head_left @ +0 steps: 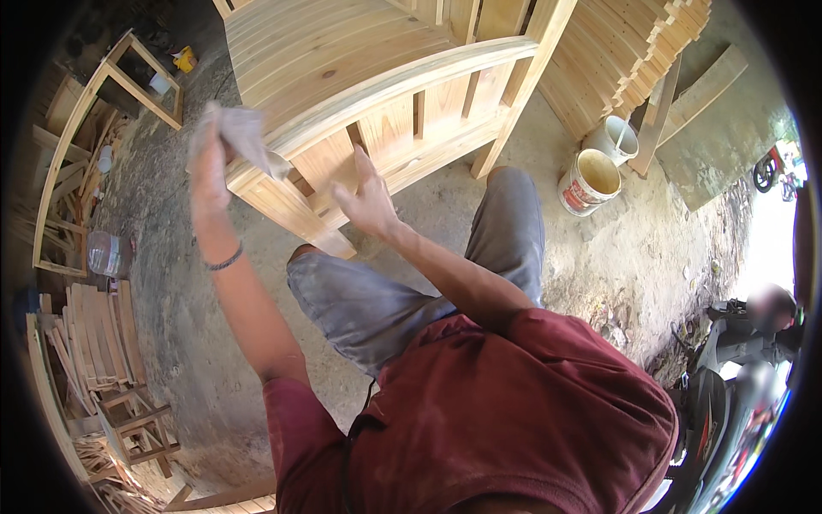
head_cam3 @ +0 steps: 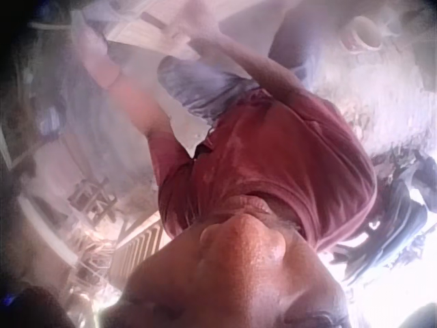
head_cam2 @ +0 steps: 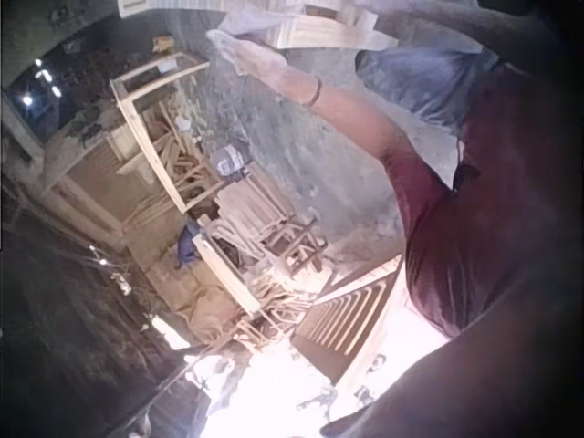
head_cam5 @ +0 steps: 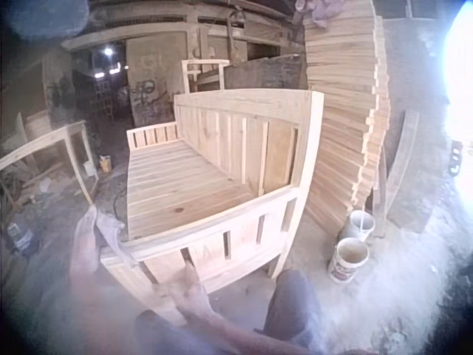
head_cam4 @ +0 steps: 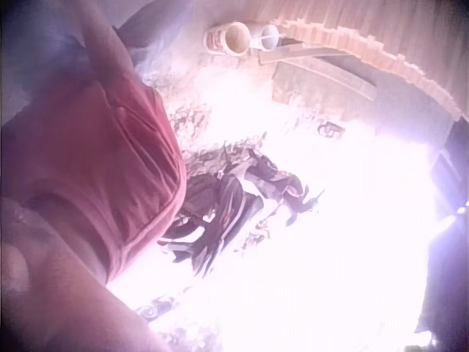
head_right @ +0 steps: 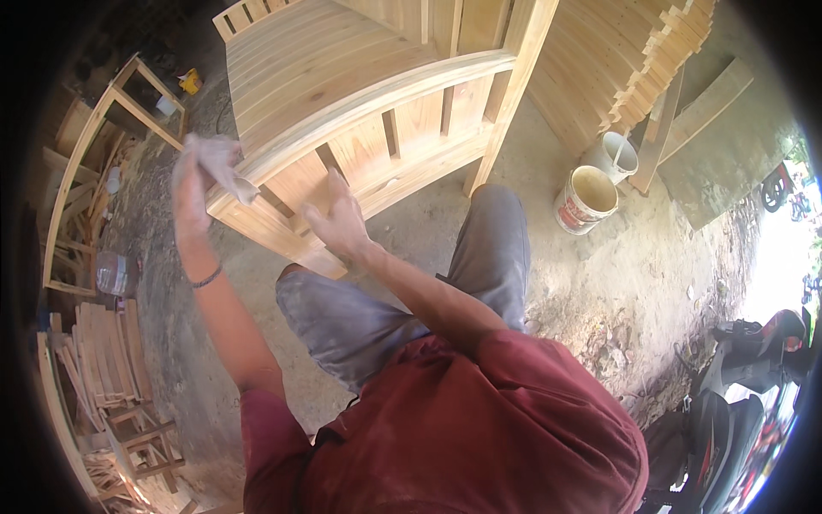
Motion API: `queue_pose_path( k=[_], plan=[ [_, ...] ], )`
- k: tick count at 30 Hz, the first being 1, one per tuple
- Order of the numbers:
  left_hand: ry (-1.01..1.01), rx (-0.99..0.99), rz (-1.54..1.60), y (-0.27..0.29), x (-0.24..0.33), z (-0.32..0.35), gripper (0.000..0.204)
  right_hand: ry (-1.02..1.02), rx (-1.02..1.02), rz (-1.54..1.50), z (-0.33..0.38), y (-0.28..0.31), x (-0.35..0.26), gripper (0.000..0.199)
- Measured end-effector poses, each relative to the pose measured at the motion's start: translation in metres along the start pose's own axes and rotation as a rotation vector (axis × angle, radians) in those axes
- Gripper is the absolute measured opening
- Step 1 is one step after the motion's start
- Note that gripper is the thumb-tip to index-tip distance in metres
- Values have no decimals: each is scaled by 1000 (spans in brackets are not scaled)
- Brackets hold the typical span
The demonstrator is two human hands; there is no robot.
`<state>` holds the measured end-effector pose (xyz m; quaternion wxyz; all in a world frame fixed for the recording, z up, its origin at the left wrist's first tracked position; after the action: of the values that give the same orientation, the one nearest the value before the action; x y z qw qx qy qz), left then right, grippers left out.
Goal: The person sands the surface and slats of a wooden bench by hand using a piece of sandpaper, moving their hands across the wood to smooth it.
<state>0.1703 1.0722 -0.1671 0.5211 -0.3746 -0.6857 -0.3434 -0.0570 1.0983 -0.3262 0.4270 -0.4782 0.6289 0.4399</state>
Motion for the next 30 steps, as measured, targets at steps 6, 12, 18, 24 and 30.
queue_pose_path(
  k=[6, 12, 18, 24, 30],
  plan=[
    [84, -143, -200, -30, 18, 25, 62, 128, 25, 63, -3, 13, -1, 87],
    [-76, 5, -608, -16, 6, 14, 71, -10, -108, -27, 9, 66, 16, 47],
    [-142, -91, -720, -21, 7, 14, 70, 71, 690, 7, -88, 209, 40, 46],
    [-219, -168, -750, -37, 18, 16, 66, 158, 840, 201, -160, 263, 61, 53],
    [-235, -141, -732, -30, 13, 13, 62, 279, 755, 157, -138, 224, 59, 57]
  ],
)
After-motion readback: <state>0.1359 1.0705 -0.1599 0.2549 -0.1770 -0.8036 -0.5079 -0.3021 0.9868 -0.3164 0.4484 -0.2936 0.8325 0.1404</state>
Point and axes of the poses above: each hand's wrist, its own z-axis away from the middle knuckle, its own y-axis out of the back of the hand, x = y × z, the point moved 5 cm from there along -z, towards the middle knuckle, and after that the axes turned 14 degrees about x, right-handed, at the moved point
